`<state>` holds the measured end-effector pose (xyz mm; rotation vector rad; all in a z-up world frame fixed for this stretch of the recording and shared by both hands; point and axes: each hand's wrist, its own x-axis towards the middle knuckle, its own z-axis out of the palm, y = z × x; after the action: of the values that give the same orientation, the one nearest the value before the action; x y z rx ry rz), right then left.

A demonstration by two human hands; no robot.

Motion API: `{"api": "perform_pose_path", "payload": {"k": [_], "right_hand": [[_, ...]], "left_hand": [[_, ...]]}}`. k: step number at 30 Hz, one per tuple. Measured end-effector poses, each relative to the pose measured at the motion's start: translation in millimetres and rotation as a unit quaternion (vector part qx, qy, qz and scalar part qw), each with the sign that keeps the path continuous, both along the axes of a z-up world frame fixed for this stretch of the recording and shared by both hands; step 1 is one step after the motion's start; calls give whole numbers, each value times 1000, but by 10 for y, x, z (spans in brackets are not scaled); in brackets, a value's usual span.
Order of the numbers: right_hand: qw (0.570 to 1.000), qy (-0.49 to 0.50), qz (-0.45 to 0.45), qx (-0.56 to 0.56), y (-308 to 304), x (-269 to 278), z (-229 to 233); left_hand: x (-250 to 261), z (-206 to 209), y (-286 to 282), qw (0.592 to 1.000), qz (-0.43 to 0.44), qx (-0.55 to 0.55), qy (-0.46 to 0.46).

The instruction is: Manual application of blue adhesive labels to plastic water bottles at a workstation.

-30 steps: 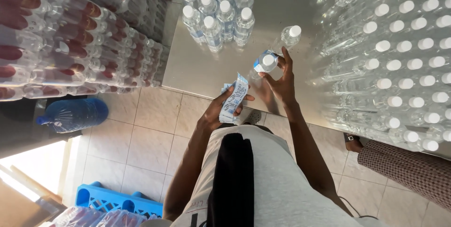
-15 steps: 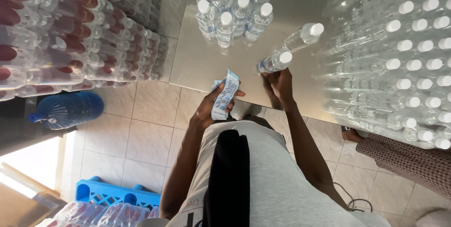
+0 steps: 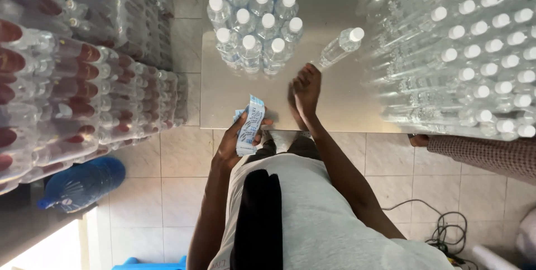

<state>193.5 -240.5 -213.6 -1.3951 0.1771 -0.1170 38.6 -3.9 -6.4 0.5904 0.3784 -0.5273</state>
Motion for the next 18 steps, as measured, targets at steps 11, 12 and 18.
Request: {"api": "perform_pose_path", "payload": {"k": [11, 12, 18], "right_hand": [[963, 71, 68, -252, -1276, 761, 349], [945, 71, 81, -308, -1319, 837, 384], [936, 109, 104, -318, -986, 63, 759]], "left_hand": [[92, 171, -321, 997, -54, -54, 6], [209, 232, -393, 996, -62, -58, -25], [373, 502, -772, 993, -72, -72, -60]]}}
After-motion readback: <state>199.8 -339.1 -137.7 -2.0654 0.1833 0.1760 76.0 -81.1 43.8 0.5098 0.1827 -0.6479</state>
